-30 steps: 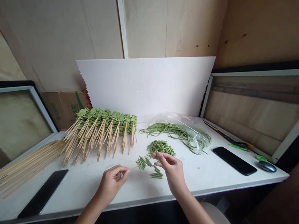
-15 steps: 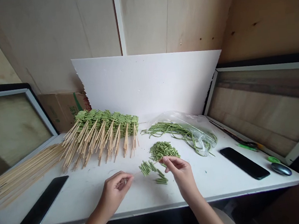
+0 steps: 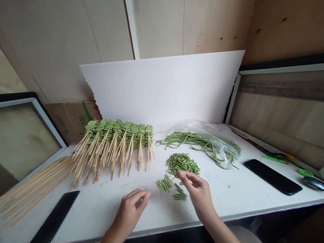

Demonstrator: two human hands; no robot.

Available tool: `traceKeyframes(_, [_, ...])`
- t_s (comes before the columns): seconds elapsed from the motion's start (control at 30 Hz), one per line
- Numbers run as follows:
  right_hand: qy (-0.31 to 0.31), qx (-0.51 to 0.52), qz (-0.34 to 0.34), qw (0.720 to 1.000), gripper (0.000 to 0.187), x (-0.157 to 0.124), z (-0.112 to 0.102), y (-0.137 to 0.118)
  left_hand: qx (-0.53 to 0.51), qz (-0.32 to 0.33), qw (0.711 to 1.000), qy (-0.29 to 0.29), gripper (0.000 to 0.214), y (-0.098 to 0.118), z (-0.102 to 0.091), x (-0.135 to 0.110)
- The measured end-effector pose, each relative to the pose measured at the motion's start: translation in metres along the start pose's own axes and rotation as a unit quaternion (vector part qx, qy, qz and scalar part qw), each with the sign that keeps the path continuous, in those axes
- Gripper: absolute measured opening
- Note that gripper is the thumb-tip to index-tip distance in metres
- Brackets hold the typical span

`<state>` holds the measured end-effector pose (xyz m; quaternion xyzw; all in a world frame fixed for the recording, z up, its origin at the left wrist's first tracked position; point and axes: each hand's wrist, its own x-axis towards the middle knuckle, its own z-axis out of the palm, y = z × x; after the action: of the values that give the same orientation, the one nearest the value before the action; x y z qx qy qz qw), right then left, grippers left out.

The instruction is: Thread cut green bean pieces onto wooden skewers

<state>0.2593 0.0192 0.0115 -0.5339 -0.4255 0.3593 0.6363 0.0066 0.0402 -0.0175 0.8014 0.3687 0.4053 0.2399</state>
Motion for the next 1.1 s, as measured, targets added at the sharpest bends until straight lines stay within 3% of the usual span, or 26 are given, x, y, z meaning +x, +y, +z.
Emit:
traceKeyframes(0.23, [-0.020, 0.037, 0.025, 0.999, 0.038, -0.001, 0.000, 0.009, -0.005, -0.002, 1.000, -0.003, 0.026, 0.001, -0.002, 0.000])
traceKeyframes(0.43, [-0.009, -0.006, -0.010, 1.000, 0.041, -0.001, 0.000, 0.005, -0.003, -0.003, 1.000, -0.022, 0.029, 0.003, -0.003, 0.001])
traceKeyframes(0.67, [-0.020, 0.011, -0.017, 1.000, 0.040, -0.001, 0.002, 0.010, -0.010, -0.023, 0.999, -0.040, 0.032, 0.005, -0.001, 0.000])
traceKeyframes(0.93, [-0.020, 0.030, 0.006, 0.999, 0.036, 0.002, -0.002, 0.021, -0.063, -0.048, 0.997, 0.002, 0.024, 0.001, -0.005, 0.004])
traceKeyframes(1.1, [-0.013, 0.032, 0.011, 0.999, 0.037, 0.000, 0.001, 0.024, -0.039, 0.008, 0.999, 0.025, 0.024, -0.006, -0.003, 0.001])
